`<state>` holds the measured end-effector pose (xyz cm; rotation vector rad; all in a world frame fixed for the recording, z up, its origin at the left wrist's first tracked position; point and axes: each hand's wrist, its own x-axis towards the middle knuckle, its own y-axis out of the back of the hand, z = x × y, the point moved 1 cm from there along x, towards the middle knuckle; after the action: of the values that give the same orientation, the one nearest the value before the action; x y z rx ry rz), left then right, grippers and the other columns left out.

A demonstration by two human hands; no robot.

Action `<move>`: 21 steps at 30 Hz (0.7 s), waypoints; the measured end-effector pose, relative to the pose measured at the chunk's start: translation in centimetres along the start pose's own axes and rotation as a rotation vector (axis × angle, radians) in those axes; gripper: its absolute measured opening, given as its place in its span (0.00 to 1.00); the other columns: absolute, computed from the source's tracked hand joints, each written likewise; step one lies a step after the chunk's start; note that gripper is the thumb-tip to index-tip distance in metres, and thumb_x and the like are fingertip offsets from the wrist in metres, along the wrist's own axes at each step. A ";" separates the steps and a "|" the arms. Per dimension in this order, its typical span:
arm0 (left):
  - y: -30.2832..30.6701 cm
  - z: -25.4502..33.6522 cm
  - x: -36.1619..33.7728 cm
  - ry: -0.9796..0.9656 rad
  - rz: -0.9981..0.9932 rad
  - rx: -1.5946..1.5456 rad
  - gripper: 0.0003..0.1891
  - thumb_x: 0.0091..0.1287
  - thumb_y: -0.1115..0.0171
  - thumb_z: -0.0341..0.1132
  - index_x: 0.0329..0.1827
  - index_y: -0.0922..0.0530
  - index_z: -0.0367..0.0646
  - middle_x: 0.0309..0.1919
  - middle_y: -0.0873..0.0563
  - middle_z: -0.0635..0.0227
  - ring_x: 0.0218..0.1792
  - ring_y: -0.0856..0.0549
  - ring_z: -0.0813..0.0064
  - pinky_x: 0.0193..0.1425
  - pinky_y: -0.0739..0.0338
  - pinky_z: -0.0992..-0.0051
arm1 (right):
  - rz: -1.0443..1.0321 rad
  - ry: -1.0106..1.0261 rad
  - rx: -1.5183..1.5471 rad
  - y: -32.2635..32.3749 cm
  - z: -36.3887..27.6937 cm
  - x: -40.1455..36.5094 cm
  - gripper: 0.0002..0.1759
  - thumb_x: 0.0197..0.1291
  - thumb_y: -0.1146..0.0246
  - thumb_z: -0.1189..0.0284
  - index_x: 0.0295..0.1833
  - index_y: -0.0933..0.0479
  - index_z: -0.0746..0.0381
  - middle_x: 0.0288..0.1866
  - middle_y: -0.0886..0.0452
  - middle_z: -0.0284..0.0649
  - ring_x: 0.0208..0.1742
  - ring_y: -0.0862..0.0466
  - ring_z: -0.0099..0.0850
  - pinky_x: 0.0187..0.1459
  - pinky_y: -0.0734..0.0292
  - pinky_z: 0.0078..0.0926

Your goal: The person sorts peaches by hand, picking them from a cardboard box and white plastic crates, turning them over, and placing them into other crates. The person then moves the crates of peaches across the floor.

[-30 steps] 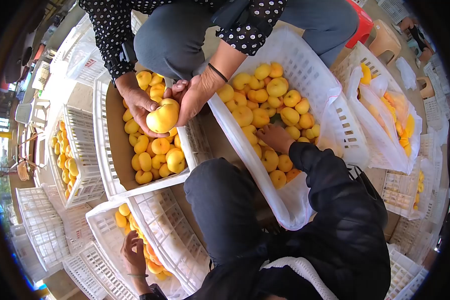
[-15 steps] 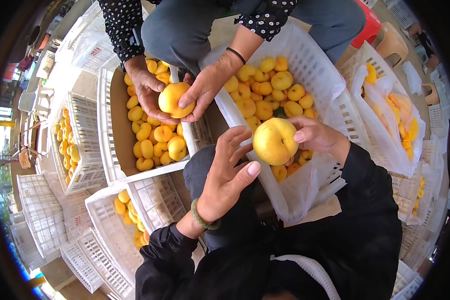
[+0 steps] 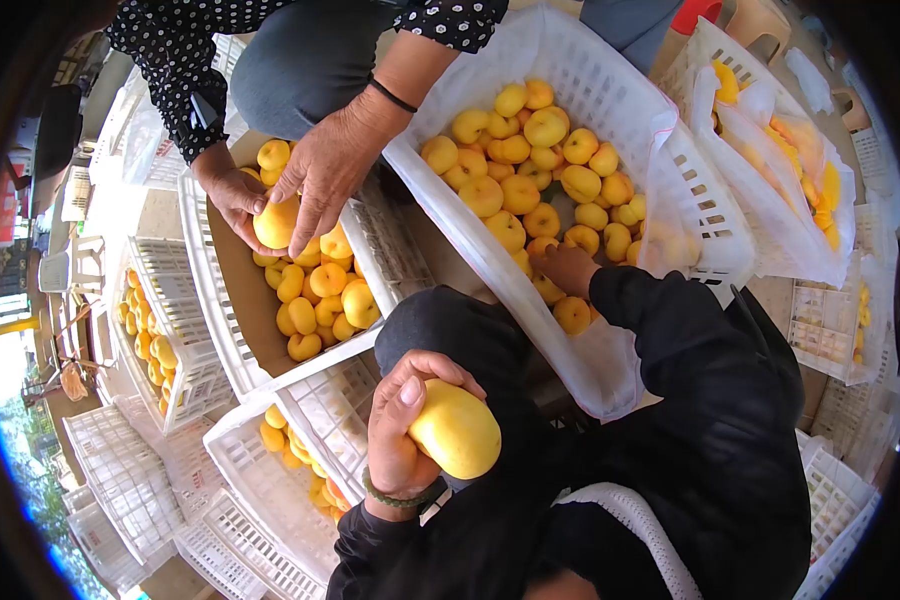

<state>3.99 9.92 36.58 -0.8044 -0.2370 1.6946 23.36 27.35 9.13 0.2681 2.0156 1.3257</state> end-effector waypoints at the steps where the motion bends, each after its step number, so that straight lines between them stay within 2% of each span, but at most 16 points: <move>1: 0.1 0.0 0.0 -0.011 -0.024 0.018 0.22 0.63 0.45 0.51 0.40 0.26 0.36 0.34 0.18 0.52 0.35 0.18 0.67 0.42 0.22 0.72 | 0.000 -0.006 0.007 0.4 -0.1 -0.3 0.37 0.41 0.29 0.65 0.60 0.34 0.56 0.48 0.24 0.49 0.48 0.20 0.45 0.42 0.22 0.40; 3: -0.1 0.1 0.3 -0.007 -0.010 -0.017 0.21 0.63 0.44 0.50 0.39 0.26 0.36 0.33 0.18 0.53 0.34 0.17 0.67 0.42 0.22 0.72 | -0.058 0.213 -0.124 3.1 0.2 -1.6 0.32 0.40 0.29 0.66 0.54 0.30 0.60 0.46 0.25 0.48 0.42 0.19 0.46 0.42 0.22 0.41; 4: -0.1 0.1 0.5 0.003 -0.023 -0.015 0.21 0.63 0.44 0.50 0.39 0.26 0.36 0.32 0.18 0.53 0.34 0.17 0.67 0.42 0.22 0.72 | -0.063 0.216 -0.134 4.5 0.1 -2.0 0.32 0.40 0.29 0.66 0.54 0.30 0.60 0.46 0.25 0.48 0.42 0.19 0.46 0.42 0.22 0.41; 6: 0.2 0.1 0.3 0.016 -0.016 -0.020 0.22 0.62 0.44 0.50 0.39 0.26 0.36 0.32 0.18 0.54 0.34 0.17 0.67 0.42 0.22 0.72 | -0.108 0.290 -0.120 6.7 -1.0 -2.7 0.27 0.40 0.29 0.62 0.47 0.25 0.62 0.42 0.22 0.47 0.42 0.19 0.46 0.41 0.22 0.39; 7: 0.4 0.1 0.3 0.001 -0.074 -0.021 0.20 0.63 0.44 0.49 0.39 0.26 0.36 0.32 0.18 0.54 0.34 0.17 0.67 0.42 0.22 0.72 | -0.117 0.306 -0.130 7.6 -0.9 -3.1 0.27 0.40 0.29 0.62 0.47 0.25 0.62 0.42 0.22 0.47 0.42 0.19 0.46 0.41 0.22 0.39; 9: 0.3 0.3 0.4 -0.046 -0.122 -0.041 0.19 0.63 0.44 0.48 0.39 0.26 0.36 0.32 0.18 0.54 0.35 0.17 0.67 0.42 0.22 0.73 | -0.150 0.070 0.216 10.2 0.6 -4.1 0.25 0.41 0.30 0.58 0.42 0.21 0.63 0.36 0.19 0.46 0.42 0.18 0.42 0.40 0.22 0.32; 10: 0.2 0.4 0.5 -0.006 -0.127 -0.055 0.18 0.65 0.44 0.45 0.39 0.26 0.36 0.32 0.18 0.55 0.35 0.16 0.67 0.42 0.22 0.73 | -0.308 -0.015 0.477 12.8 1.1 -4.9 0.25 0.45 0.32 0.56 0.42 0.20 0.66 0.33 0.18 0.43 0.42 0.18 0.35 0.39 0.23 0.26; 11: 0.1 0.5 0.6 0.027 -0.130 -0.074 0.16 0.66 0.45 0.43 0.40 0.26 0.36 0.32 0.18 0.55 0.36 0.16 0.68 0.42 0.22 0.73 | -0.390 -0.107 1.014 13.1 2.2 -6.2 0.27 0.46 0.34 0.55 0.45 0.21 0.66 0.35 0.19 0.38 0.40 0.19 0.29 0.40 0.23 0.23; 12: -0.1 0.3 0.9 0.038 -0.143 -0.118 0.13 0.67 0.46 0.40 0.41 0.26 0.36 0.33 0.18 0.56 0.36 0.16 0.69 0.42 0.22 0.73 | -0.358 -0.062 1.280 16.1 0.9 -8.3 0.32 0.46 0.34 0.54 0.51 0.24 0.68 0.41 0.20 0.37 0.45 0.20 0.27 0.46 0.23 0.25; 13: -0.5 0.2 1.2 0.040 -0.100 0.018 0.21 0.65 0.46 0.49 0.46 0.29 0.37 0.30 0.18 0.53 0.31 0.16 0.67 0.37 0.21 0.75 | -0.290 -0.075 1.455 18.4 -0.3 -10.2 0.36 0.47 0.36 0.54 0.57 0.30 0.69 0.48 0.22 0.40 0.49 0.21 0.28 0.51 0.25 0.27; 15: -0.8 -0.1 1.8 0.086 -0.195 0.007 0.24 0.67 0.47 0.49 0.55 0.33 0.37 0.32 0.18 0.53 0.32 0.17 0.69 0.38 0.22 0.77 | -0.171 0.038 1.582 20.6 -2.2 -11.8 0.37 0.49 0.38 0.53 0.60 0.32 0.68 0.48 0.23 0.41 0.46 0.20 0.26 0.36 0.19 0.23; 16: -1.0 -0.5 1.9 0.067 -0.210 0.031 0.26 0.68 0.47 0.49 0.59 0.36 0.38 0.37 0.18 0.54 0.33 0.18 0.72 0.36 0.22 0.78 | -0.174 0.051 1.574 21.9 -3.4 -12.4 0.37 0.49 0.38 0.53 0.60 0.32 0.68 0.48 0.23 0.41 0.46 0.20 0.26 0.36 0.19 0.23; 17: -1.0 -0.4 2.0 0.070 -0.256 0.089 0.28 0.68 0.46 0.49 0.63 0.38 0.39 0.48 0.21 0.57 0.44 0.19 0.73 0.46 0.24 0.77 | -0.174 0.122 1.550 23.2 -4.8 -12.9 0.36 0.52 0.39 0.52 0.60 0.33 0.67 0.47 0.23 0.41 0.45 0.19 0.27 0.35 0.19 0.23; 19: -1.9 -0.4 1.9 -0.041 -0.271 0.172 0.32 0.67 0.43 0.48 0.67 0.41 0.39 0.57 0.26 0.61 0.56 0.25 0.74 0.58 0.31 0.75 | -0.193 0.233 1.517 24.8 -7.8 -13.2 0.36 0.54 0.40 0.51 0.59 0.33 0.67 0.46 0.23 0.42 0.43 0.19 0.27 0.35 0.19 0.23; 20: -1.8 -0.3 1.8 -0.085 -0.310 0.149 0.31 0.67 0.41 0.46 0.67 0.40 0.39 0.57 0.28 0.62 0.58 0.31 0.77 0.64 0.38 0.74 | -0.187 0.261 1.521 25.2 -9.3 -13.2 0.36 0.56 0.41 0.49 0.59 0.33 0.67 0.44 0.22 0.42 0.40 0.18 0.27 0.34 0.20 0.22; 21: -1.9 0.2 1.3 -0.145 -0.256 0.219 0.29 0.67 0.41 0.46 0.65 0.38 0.39 0.54 0.25 0.64 0.55 0.28 0.78 0.60 0.34 0.75 | -0.187 0.286 1.528 25.6 -10.8 -13.1 0.35 0.59 0.43 0.47 0.58 0.33 0.67 0.43 0.22 0.42 0.37 0.17 0.27 0.32 0.20 0.21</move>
<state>5.21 11.74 37.24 -0.4681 -0.2381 1.5059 20.92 24.39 39.57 0.5344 2.7986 -0.5524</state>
